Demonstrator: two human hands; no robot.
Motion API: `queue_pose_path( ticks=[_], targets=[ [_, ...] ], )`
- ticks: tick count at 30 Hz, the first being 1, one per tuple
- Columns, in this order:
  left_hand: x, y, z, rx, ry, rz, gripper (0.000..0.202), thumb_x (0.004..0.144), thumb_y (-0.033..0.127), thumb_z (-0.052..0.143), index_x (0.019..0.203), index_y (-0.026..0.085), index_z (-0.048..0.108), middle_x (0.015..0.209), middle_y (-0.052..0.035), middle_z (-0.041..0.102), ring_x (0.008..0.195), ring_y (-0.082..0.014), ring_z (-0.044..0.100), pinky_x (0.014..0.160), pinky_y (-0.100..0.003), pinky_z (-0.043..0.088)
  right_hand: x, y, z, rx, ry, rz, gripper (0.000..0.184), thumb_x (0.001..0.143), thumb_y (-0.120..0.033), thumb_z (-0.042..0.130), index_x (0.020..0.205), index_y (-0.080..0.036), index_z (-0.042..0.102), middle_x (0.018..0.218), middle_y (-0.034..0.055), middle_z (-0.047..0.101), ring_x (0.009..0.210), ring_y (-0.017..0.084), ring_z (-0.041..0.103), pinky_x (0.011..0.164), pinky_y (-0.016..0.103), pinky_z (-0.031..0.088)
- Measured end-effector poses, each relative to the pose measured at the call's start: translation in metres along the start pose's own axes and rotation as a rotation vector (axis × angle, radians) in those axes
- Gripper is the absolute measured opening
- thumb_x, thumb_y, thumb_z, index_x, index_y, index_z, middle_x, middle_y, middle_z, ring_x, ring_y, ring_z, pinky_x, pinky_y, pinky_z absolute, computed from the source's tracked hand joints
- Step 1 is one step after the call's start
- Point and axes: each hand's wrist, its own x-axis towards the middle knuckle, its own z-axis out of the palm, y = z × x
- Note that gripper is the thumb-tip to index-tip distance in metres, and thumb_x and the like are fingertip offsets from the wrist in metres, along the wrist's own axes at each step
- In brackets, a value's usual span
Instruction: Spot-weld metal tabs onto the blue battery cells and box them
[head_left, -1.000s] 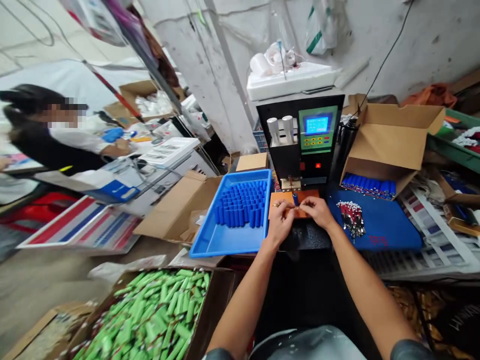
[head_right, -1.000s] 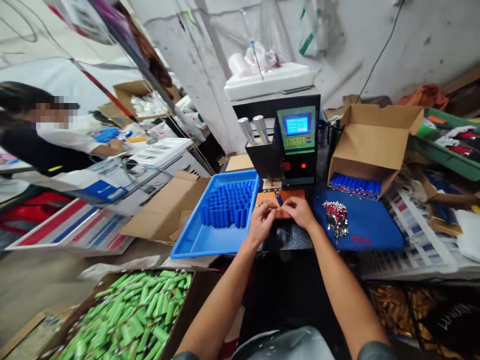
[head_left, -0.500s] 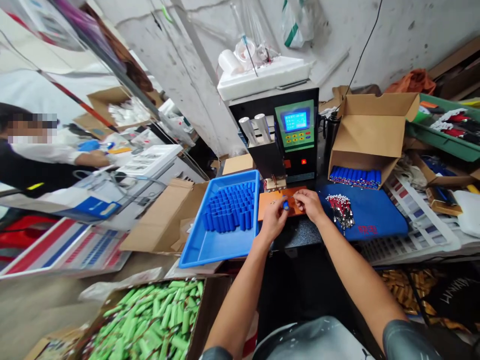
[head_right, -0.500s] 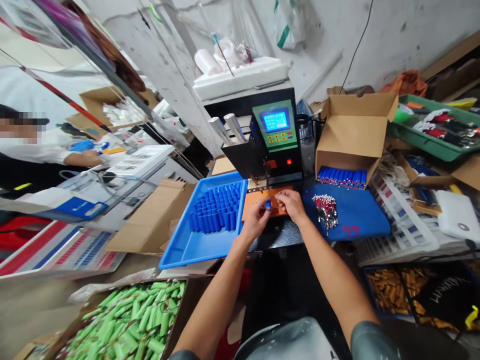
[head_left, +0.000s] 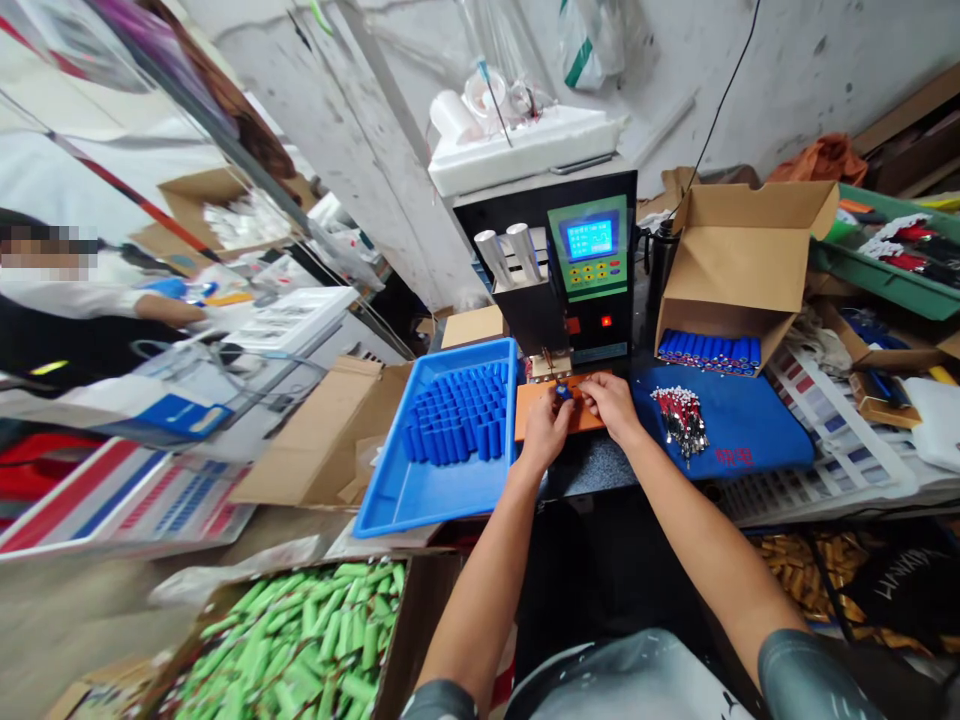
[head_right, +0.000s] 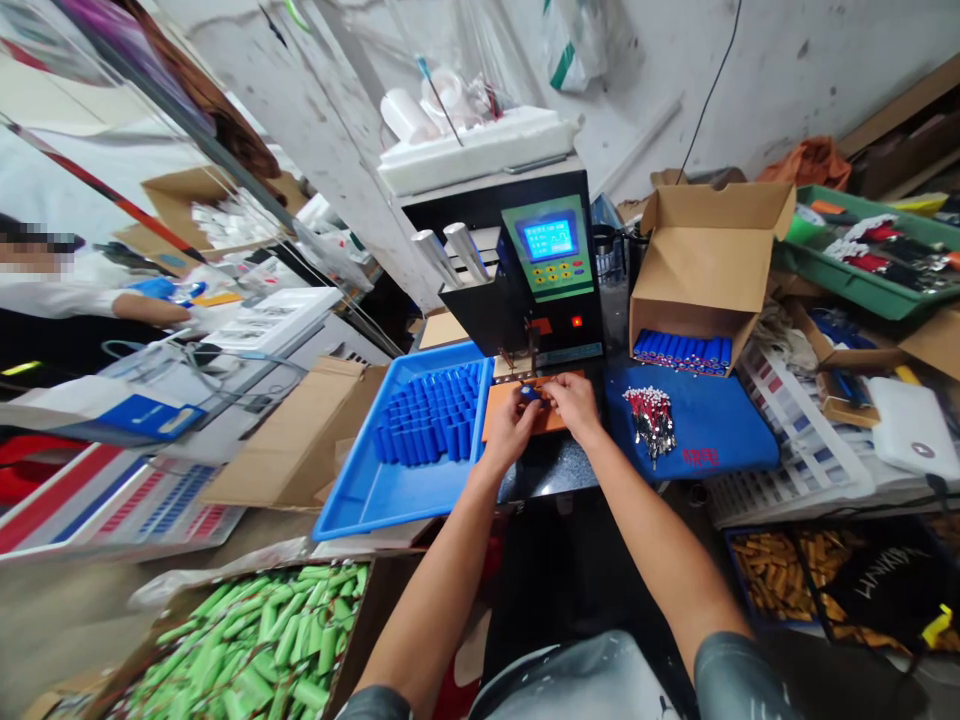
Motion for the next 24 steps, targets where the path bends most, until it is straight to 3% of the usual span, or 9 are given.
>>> queue_pose_path(
  ticks=[13,18,24],
  targets=[
    [0.001,0.011,-0.001,0.158,0.022,0.101,0.016,0.09,0.025,0.051,0.1,0.018,0.061,0.087,-0.0072,0.067,0.077,-0.0207,0.061,0.071,-0.03,0.045,0.008,0.003,0.011,-0.302,0.004,-0.212,0.021,0.069,-0.039,0.061,0.06,-0.02,0.056,0.055,-0.0006,0.055,0.057,0.015,0.051,0.049,0.024,0.036],
    [0.004,0.006,-0.002,-0.014,-0.012,0.073,0.021,0.089,0.026,0.051,0.104,0.017,0.063,0.092,-0.0071,0.068,0.084,-0.0209,0.062,0.075,-0.03,0.047,0.01,-0.003,0.013,-0.316,-0.023,-0.178,0.018,0.067,-0.036,0.063,0.062,-0.019,0.058,0.056,-0.0002,0.057,0.056,0.015,0.051,0.047,0.023,0.036],
    [0.009,0.003,-0.001,-0.252,-0.064,0.009,0.027,0.084,0.024,0.056,0.106,0.013,0.065,0.093,-0.0063,0.069,0.085,-0.0181,0.062,0.081,-0.029,0.047,0.011,-0.01,0.01,-0.139,-0.052,-0.05,0.017,0.061,-0.031,0.065,0.058,-0.018,0.055,0.051,-0.0034,0.051,0.046,0.009,0.044,0.041,0.019,0.03]
  ],
)
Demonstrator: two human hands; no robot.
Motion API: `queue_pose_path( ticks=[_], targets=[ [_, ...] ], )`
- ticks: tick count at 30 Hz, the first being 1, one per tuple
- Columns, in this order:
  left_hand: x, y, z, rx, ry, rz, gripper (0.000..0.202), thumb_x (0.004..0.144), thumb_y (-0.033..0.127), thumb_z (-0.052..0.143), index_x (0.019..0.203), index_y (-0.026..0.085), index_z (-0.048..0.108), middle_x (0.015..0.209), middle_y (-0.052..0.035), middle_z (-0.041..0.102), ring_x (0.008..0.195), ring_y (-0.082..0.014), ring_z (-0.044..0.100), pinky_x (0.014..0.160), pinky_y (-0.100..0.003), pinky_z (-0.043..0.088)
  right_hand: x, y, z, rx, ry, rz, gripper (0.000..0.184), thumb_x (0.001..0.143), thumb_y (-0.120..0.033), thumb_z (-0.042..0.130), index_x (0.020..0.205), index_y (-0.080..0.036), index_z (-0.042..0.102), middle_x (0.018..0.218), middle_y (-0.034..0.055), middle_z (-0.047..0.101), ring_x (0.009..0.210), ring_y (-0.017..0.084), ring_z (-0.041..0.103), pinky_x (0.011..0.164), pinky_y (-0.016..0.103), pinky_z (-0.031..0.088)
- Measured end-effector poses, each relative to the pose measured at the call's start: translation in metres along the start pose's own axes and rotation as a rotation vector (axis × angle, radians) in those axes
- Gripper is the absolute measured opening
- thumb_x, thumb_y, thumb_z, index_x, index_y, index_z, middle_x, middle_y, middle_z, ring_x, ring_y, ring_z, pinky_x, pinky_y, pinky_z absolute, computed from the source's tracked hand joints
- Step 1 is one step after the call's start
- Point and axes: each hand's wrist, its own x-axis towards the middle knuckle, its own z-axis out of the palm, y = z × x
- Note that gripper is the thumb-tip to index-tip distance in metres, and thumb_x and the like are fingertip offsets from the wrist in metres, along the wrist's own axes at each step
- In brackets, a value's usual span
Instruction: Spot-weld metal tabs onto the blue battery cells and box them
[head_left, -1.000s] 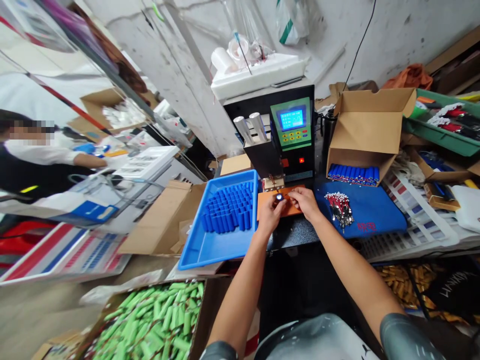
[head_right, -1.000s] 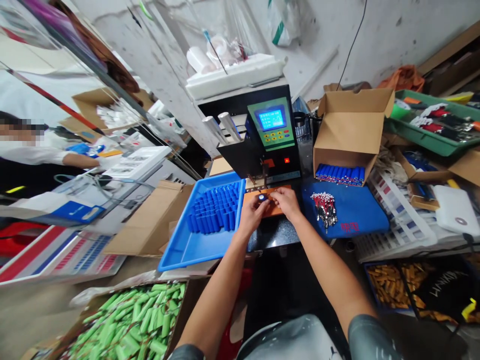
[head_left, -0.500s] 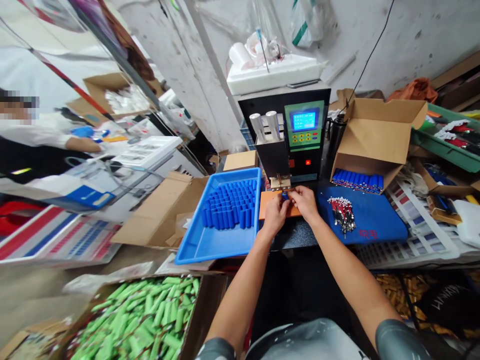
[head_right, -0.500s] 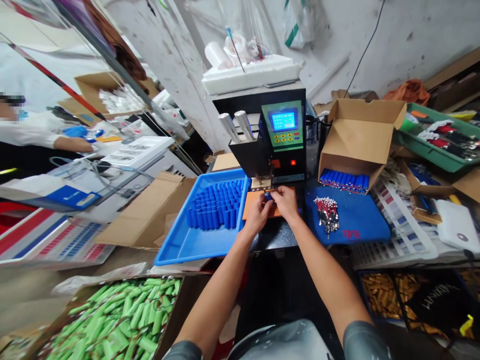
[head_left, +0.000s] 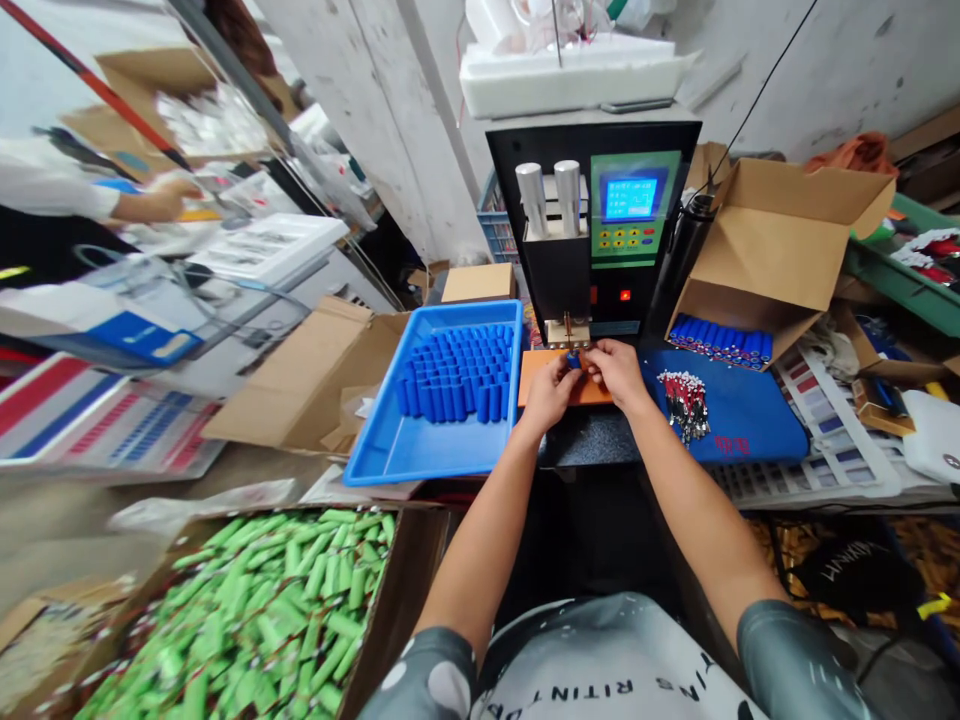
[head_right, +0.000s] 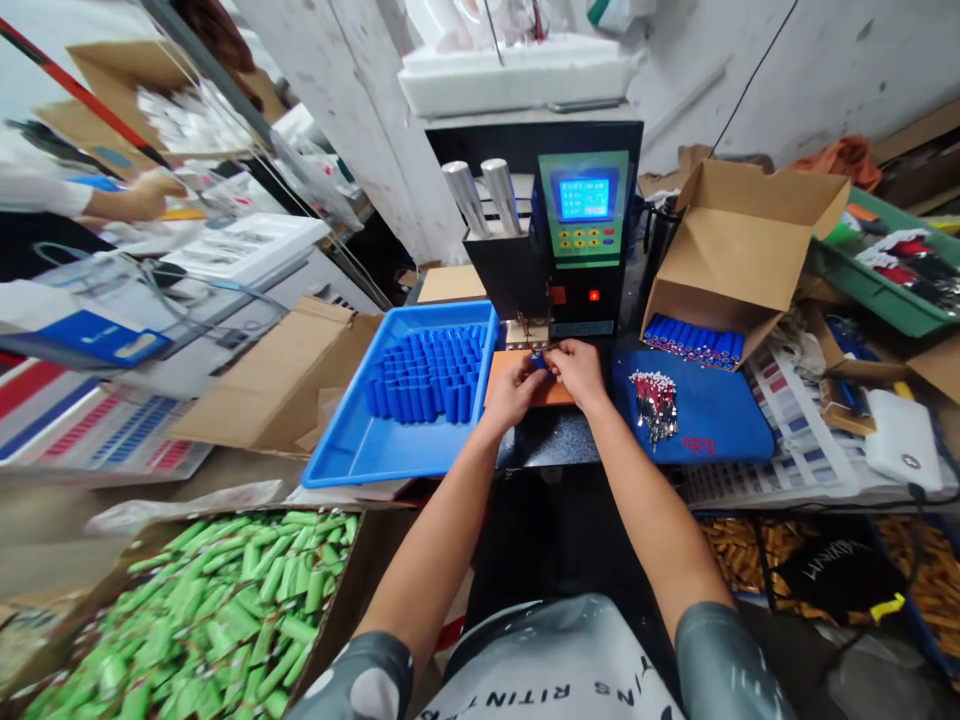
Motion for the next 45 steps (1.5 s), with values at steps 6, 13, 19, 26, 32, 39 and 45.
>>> queue_pose_path(
  ticks=[6,13,19,26,32,39,45],
  targets=[
    [-0.001,0.0,0.0,0.026,0.019,0.004,0.025,0.084,0.024,0.057,0.105,0.014,0.066,0.087,-0.004,0.068,0.08,-0.0165,0.061,0.077,-0.027,0.047,-0.002,0.0,-0.003,0.052,0.038,0.027,0.017,0.059,-0.031,0.067,0.058,-0.017,0.056,0.051,-0.0036,0.051,0.046,0.008,0.043,0.039,0.018,0.028],
    [-0.004,-0.003,0.001,0.147,0.034,0.057,0.027,0.089,0.027,0.054,0.111,0.015,0.065,0.094,-0.007,0.07,0.086,-0.0196,0.063,0.078,-0.029,0.049,-0.001,0.009,0.002,-0.123,0.01,-0.125,0.022,0.066,-0.038,0.063,0.058,-0.019,0.055,0.052,-0.0025,0.052,0.048,0.011,0.044,0.045,0.023,0.032],
    [-0.005,0.002,0.003,0.197,0.075,0.028,0.025,0.088,0.027,0.056,0.109,0.017,0.066,0.093,-0.0077,0.07,0.086,-0.0214,0.065,0.078,-0.031,0.051,0.001,0.012,0.002,-0.27,0.066,-0.205,0.02,0.069,-0.037,0.06,0.061,-0.019,0.059,0.057,0.0013,0.059,0.059,0.017,0.054,0.051,0.025,0.039],
    [-0.006,0.006,0.003,0.228,0.072,0.039,0.025,0.09,0.024,0.052,0.11,0.017,0.065,0.095,-0.008,0.07,0.083,-0.0209,0.065,0.075,-0.031,0.051,0.002,0.012,0.005,-0.248,0.038,-0.213,0.021,0.068,-0.038,0.06,0.064,-0.018,0.062,0.059,0.0008,0.06,0.058,0.016,0.052,0.051,0.025,0.038],
    [-0.005,-0.003,0.002,0.23,0.076,0.043,0.026,0.09,0.027,0.052,0.111,0.017,0.065,0.097,-0.0082,0.071,0.088,-0.0224,0.066,0.078,-0.032,0.052,0.003,0.015,0.005,-0.237,0.034,-0.214,0.022,0.068,-0.039,0.061,0.064,-0.018,0.062,0.06,0.0007,0.06,0.057,0.016,0.05,0.051,0.025,0.037],
    [-0.005,-0.006,0.001,0.185,0.064,0.072,0.032,0.09,0.026,0.052,0.12,0.02,0.063,0.111,-0.0076,0.07,0.101,-0.0235,0.065,0.09,-0.035,0.051,0.005,0.02,0.004,-0.298,0.051,-0.232,0.021,0.071,-0.038,0.061,0.066,-0.018,0.064,0.059,0.0,0.059,0.057,0.016,0.05,0.051,0.024,0.036],
    [-0.006,-0.006,0.002,0.187,0.086,0.015,0.032,0.089,0.027,0.055,0.118,0.018,0.064,0.101,-0.008,0.071,0.093,-0.0228,0.065,0.086,-0.035,0.051,0.004,0.02,0.004,-0.295,0.05,-0.241,0.02,0.072,-0.037,0.062,0.068,-0.018,0.065,0.06,-0.0007,0.059,0.058,0.015,0.05,0.052,0.024,0.036]
  ],
)
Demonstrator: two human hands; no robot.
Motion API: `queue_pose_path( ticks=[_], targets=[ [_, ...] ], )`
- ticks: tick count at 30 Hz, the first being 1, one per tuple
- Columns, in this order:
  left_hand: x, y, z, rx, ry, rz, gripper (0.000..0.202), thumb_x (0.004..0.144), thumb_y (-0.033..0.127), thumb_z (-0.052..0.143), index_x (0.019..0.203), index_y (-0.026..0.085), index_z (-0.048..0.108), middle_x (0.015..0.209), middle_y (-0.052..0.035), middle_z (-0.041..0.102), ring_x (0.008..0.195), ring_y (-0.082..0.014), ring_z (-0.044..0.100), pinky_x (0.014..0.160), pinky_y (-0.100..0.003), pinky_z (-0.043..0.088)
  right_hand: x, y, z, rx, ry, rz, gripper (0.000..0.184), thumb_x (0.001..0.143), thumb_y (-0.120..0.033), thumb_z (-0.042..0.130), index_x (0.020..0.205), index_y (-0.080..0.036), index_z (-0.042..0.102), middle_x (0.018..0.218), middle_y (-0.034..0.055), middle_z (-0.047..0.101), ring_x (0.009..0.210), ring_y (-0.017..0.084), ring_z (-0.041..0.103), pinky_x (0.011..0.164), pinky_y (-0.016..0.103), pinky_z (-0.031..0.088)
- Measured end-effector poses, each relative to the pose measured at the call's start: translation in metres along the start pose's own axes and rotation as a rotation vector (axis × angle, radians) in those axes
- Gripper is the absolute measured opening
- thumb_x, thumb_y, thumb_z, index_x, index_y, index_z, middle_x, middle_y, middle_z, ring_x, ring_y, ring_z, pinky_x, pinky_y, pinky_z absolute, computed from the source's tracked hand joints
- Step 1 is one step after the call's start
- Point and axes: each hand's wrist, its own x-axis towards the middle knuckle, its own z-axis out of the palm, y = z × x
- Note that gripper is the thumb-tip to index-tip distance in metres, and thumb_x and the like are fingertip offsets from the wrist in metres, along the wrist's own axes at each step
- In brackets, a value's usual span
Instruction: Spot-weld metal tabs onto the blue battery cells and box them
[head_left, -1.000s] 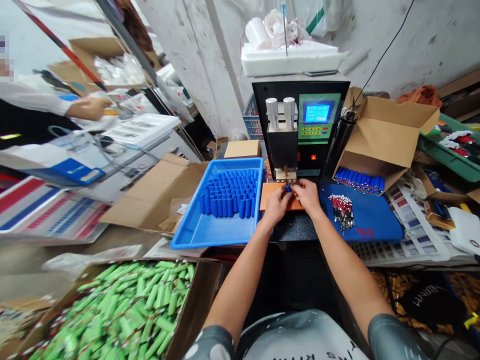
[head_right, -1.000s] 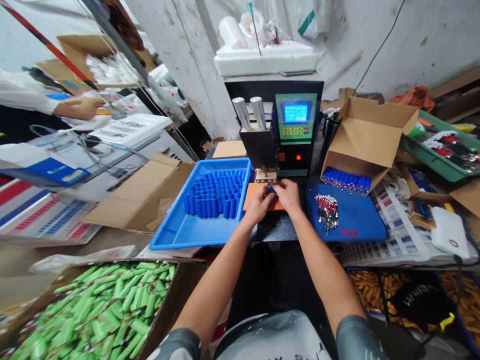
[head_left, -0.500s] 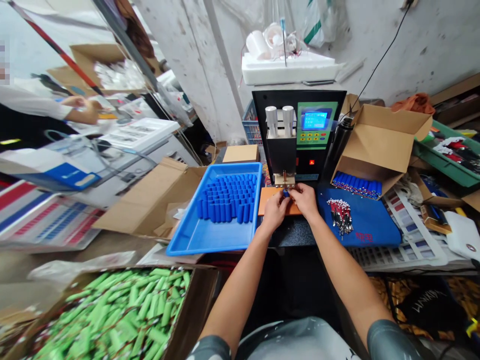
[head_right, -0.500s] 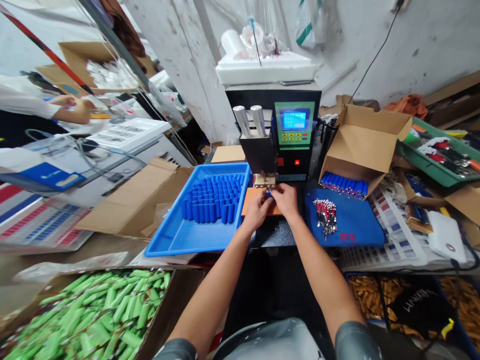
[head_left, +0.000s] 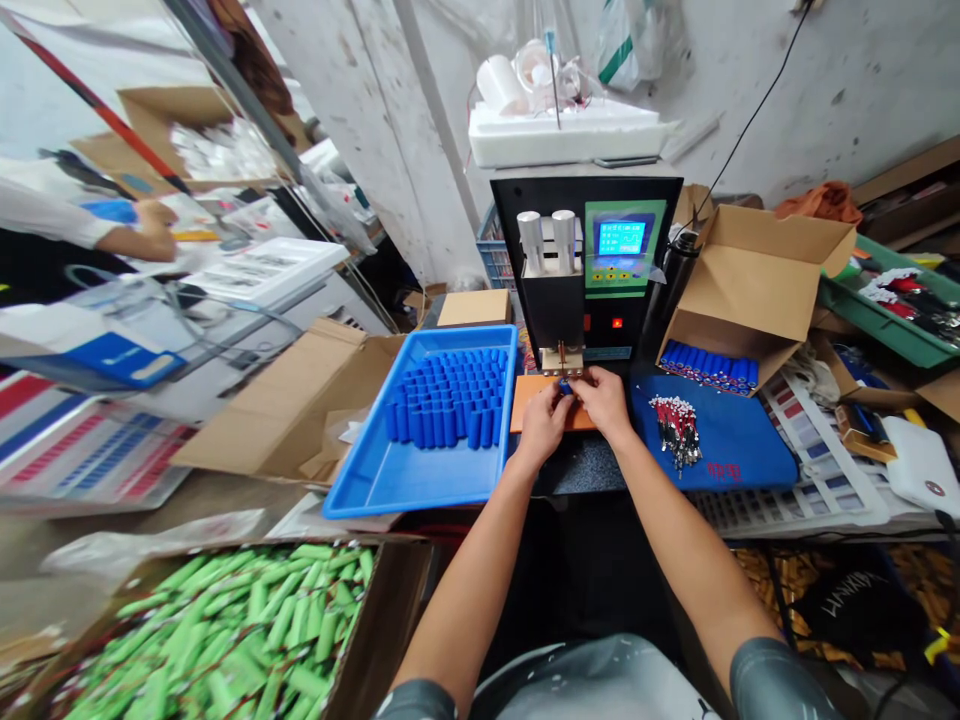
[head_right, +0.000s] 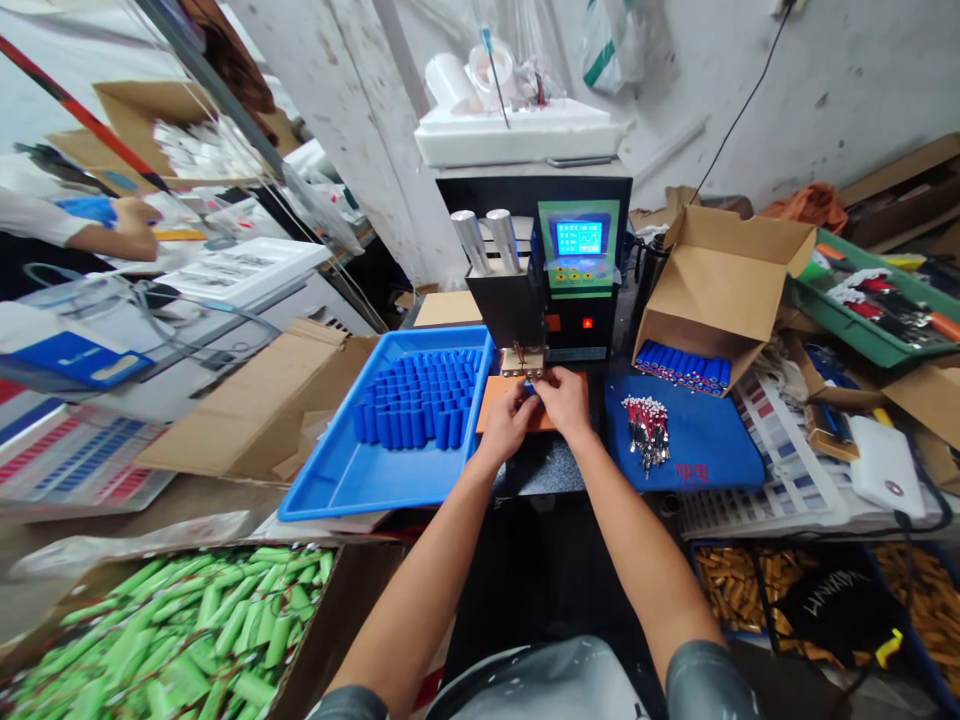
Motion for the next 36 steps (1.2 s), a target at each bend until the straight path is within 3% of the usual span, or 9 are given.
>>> queue_pose_path(
  ticks=[12,15,19,24,27,30,36],
  targets=[
    [-0.002,0.004,0.0,-0.002,0.014,-0.015,0.029,0.088,0.028,0.056,0.113,0.017,0.064,0.088,-0.0051,0.069,0.082,-0.0185,0.064,0.078,-0.03,0.051,-0.002,-0.002,0.001,-0.001,-0.016,0.027,0.021,0.073,-0.038,0.062,0.07,-0.017,0.065,0.064,0.0003,0.064,0.062,0.016,0.056,0.058,0.025,0.04],
    [-0.002,0.009,0.0,-0.048,0.002,-0.012,0.026,0.087,0.03,0.056,0.108,0.016,0.064,0.084,-0.004,0.068,0.08,-0.017,0.064,0.076,-0.028,0.05,-0.007,-0.007,-0.007,0.034,-0.034,0.06,0.021,0.07,-0.038,0.062,0.068,-0.017,0.064,0.062,0.0005,0.062,0.059,0.015,0.055,0.055,0.024,0.04],
    [-0.002,0.013,-0.002,-0.066,-0.029,-0.027,0.023,0.085,0.033,0.057,0.097,0.014,0.064,0.082,-0.0047,0.068,0.074,-0.0158,0.062,0.07,-0.026,0.049,-0.019,-0.013,-0.047,0.124,0.047,0.088,0.024,0.069,-0.041,0.064,0.072,-0.017,0.064,0.06,-0.0008,0.058,0.052,0.013,0.05,0.048,0.023,0.038],
    [-0.017,0.026,0.004,0.058,0.005,-0.005,0.029,0.085,0.041,0.06,0.096,0.014,0.065,0.08,-0.0047,0.067,0.071,-0.0165,0.06,0.066,-0.027,0.048,-0.036,0.004,-0.137,0.129,0.345,0.057,0.028,0.072,-0.044,0.065,0.077,-0.016,0.064,0.061,-0.0014,0.057,0.051,0.012,0.048,0.047,0.023,0.038],
    [-0.022,0.043,0.023,0.194,0.07,0.121,0.033,0.089,0.042,0.055,0.107,0.016,0.065,0.087,-0.0065,0.066,0.079,-0.0198,0.061,0.073,-0.032,0.049,-0.05,0.03,-0.187,-0.001,0.572,0.0,0.028,0.075,-0.044,0.062,0.076,-0.016,0.064,0.067,0.001,0.061,0.059,0.015,0.053,0.058,0.027,0.044],
    [-0.01,0.066,0.053,0.365,0.035,0.328,0.034,0.091,0.036,0.05,0.118,0.019,0.064,0.094,-0.0093,0.064,0.089,-0.0238,0.06,0.084,-0.038,0.048,-0.065,0.057,-0.218,-0.144,0.681,-0.021,0.027,0.078,-0.042,0.059,0.076,-0.017,0.064,0.072,0.0033,0.065,0.069,0.018,0.058,0.07,0.03,0.047],
    [0.046,0.101,0.145,0.572,-0.24,0.563,0.04,0.087,0.022,0.049,0.124,0.012,0.061,0.102,-0.0148,0.064,0.096,-0.0287,0.058,0.09,-0.043,0.046,-0.083,0.083,-0.226,-0.183,0.682,-0.015,0.025,0.083,-0.041,0.056,0.079,-0.018,0.064,0.075,0.0043,0.066,0.07,0.019,0.06,0.073,0.032,0.047]
  ],
)
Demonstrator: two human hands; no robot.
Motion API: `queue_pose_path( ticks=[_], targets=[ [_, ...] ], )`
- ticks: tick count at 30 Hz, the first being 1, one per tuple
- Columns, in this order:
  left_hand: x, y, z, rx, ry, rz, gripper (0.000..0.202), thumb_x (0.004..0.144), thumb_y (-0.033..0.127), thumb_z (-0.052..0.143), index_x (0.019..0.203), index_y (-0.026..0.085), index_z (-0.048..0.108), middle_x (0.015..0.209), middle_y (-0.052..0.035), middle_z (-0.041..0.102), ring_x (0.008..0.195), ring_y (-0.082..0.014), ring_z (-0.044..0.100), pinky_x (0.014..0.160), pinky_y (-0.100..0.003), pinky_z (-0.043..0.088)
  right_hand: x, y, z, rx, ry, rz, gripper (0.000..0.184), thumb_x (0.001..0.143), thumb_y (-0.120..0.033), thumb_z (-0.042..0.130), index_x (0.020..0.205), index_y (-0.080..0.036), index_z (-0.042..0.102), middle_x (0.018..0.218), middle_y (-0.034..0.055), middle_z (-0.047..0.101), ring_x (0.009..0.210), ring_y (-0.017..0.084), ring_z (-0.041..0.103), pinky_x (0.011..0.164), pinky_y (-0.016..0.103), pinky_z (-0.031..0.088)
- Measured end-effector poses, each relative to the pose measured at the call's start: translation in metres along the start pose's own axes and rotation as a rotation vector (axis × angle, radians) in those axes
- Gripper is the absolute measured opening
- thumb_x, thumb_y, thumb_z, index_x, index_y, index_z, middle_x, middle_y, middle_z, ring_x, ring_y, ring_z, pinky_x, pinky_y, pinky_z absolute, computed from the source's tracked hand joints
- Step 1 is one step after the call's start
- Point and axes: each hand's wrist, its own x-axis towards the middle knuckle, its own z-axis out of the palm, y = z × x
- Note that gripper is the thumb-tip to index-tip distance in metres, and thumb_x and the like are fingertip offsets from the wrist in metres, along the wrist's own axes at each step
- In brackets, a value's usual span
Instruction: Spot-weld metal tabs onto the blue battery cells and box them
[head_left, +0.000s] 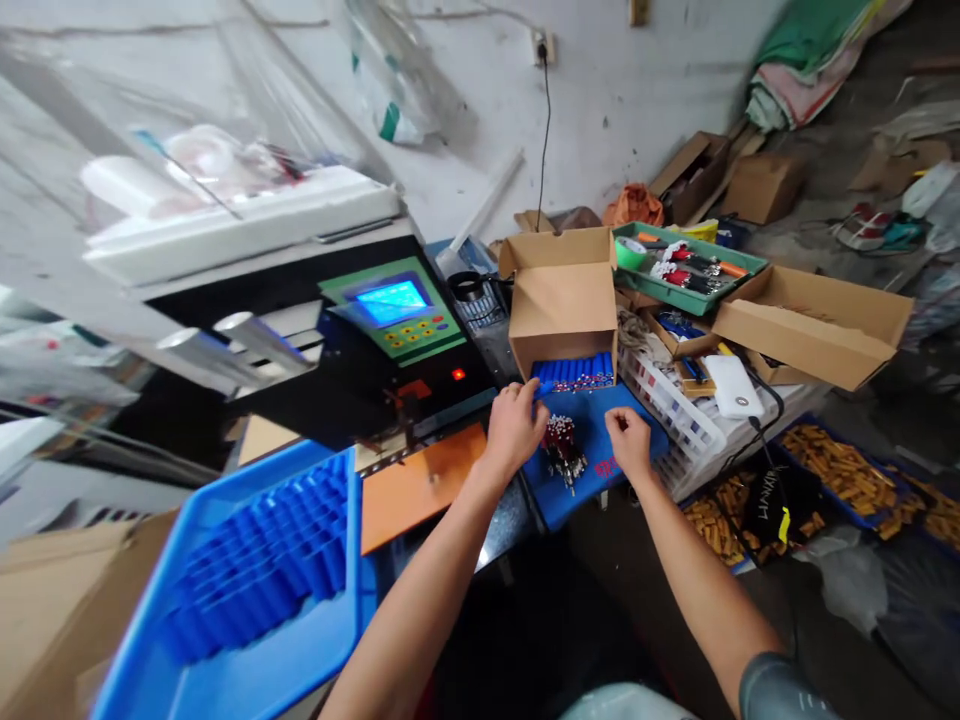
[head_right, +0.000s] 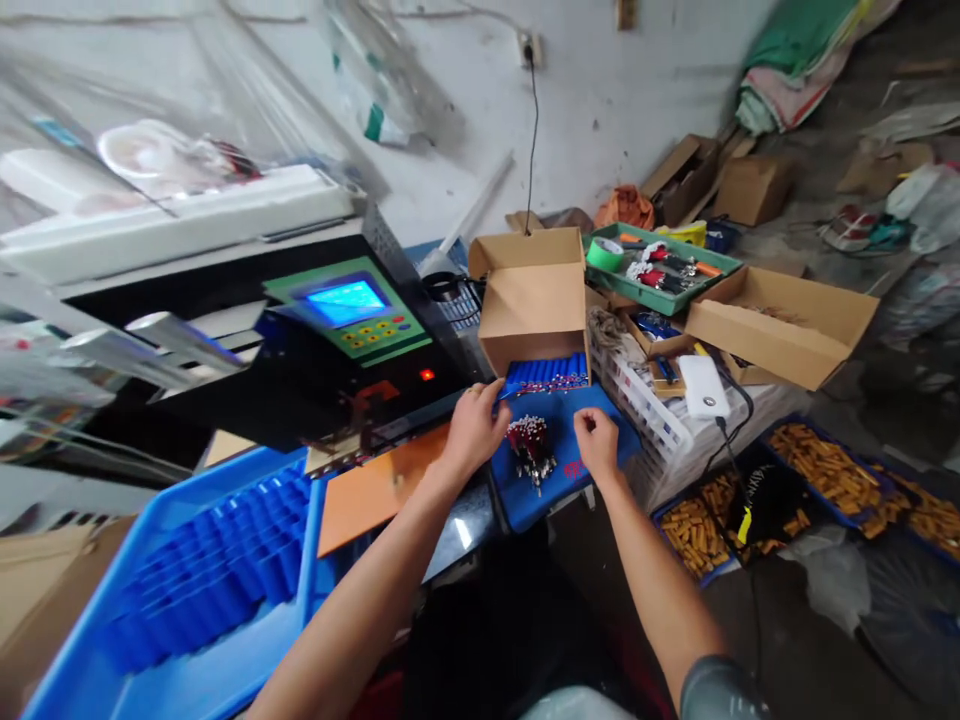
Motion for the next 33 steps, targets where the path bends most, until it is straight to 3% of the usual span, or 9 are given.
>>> queue_pose_path(
  ticks=[4,7,13,18,23,27,30,33],
  targets=[
    [0.053,0.012,0.046,-0.001,-0.072,0.077,0.032,0.088,0.025,0.054,0.115,0.014,0.065,0.1,-0.0151,0.066,0.097,-0.0299,0.058,0.092,-0.042,0.044,-0.001,0.001,0.001,0.002,-0.003,0.006,0.024,0.084,-0.04,0.055,0.08,-0.019,0.064,0.076,0.0052,0.067,0.07,0.02,0.06,0.073,0.032,0.049],
    [0.079,0.017,0.075,-0.007,-0.103,0.131,0.029,0.089,0.025,0.054,0.114,0.017,0.066,0.104,-0.0145,0.066,0.102,-0.0303,0.057,0.095,-0.042,0.041,0.0,0.0,0.0,0.001,-0.005,0.015,0.022,0.084,-0.039,0.055,0.079,-0.02,0.064,0.077,0.0058,0.068,0.069,0.02,0.06,0.073,0.034,0.049],
    [0.09,0.015,0.104,0.082,-0.288,0.221,0.049,0.086,0.026,0.053,0.134,0.014,0.055,0.12,-0.0186,0.059,0.112,-0.0341,0.05,0.096,-0.046,0.038,0.0,-0.001,-0.001,-0.004,-0.007,0.018,0.021,0.086,-0.039,0.054,0.078,-0.022,0.063,0.076,0.0055,0.066,0.069,0.021,0.06,0.073,0.034,0.05],
    [0.082,0.006,0.108,0.069,-0.371,0.212,0.058,0.088,0.025,0.044,0.145,0.013,0.043,0.124,-0.0178,0.056,0.114,-0.0326,0.048,0.097,-0.047,0.037,0.0,-0.003,-0.001,0.017,-0.005,0.009,0.02,0.087,-0.038,0.054,0.078,-0.022,0.063,0.075,0.005,0.066,0.069,0.021,0.06,0.071,0.033,0.049],
    [0.081,0.006,0.115,0.044,-0.342,0.158,0.053,0.093,0.024,0.038,0.145,0.013,0.043,0.126,-0.0196,0.055,0.114,-0.0332,0.049,0.094,-0.047,0.039,-0.001,-0.002,-0.001,0.007,0.001,-0.005,0.019,0.087,-0.037,0.054,0.079,-0.022,0.063,0.077,0.0053,0.067,0.071,0.021,0.061,0.071,0.033,0.049],
    [0.081,0.01,0.117,-0.031,-0.314,0.1,0.052,0.091,0.021,0.045,0.142,0.015,0.047,0.123,-0.0184,0.057,0.114,-0.0322,0.052,0.095,-0.047,0.042,-0.001,0.002,0.0,-0.006,0.003,-0.019,0.019,0.086,-0.038,0.054,0.08,-0.022,0.063,0.078,0.0056,0.068,0.071,0.022,0.061,0.073,0.034,0.049],
    [0.075,0.013,0.1,-0.164,-0.219,0.082,0.052,0.086,0.015,0.051,0.138,0.014,0.051,0.124,-0.0181,0.059,0.117,-0.0302,0.052,0.101,-0.046,0.041,0.0,0.003,0.0,-0.041,-0.004,-0.016,0.022,0.086,-0.039,0.053,0.081,-0.021,0.063,0.079,0.0061,0.068,0.073,0.022,0.062,0.075,0.034,0.05],
    [0.048,0.011,0.062,-0.343,-0.075,0.028,0.048,0.088,0.017,0.051,0.135,0.014,0.053,0.124,-0.0167,0.06,0.118,-0.0274,0.054,0.103,-0.043,0.042,0.002,0.004,-0.001,-0.08,-0.016,-0.011,0.024,0.085,-0.041,0.052,0.081,-0.02,0.064,0.076,0.0054,0.068,0.071,0.021,0.061,0.074,0.033,0.049]
  ],
)
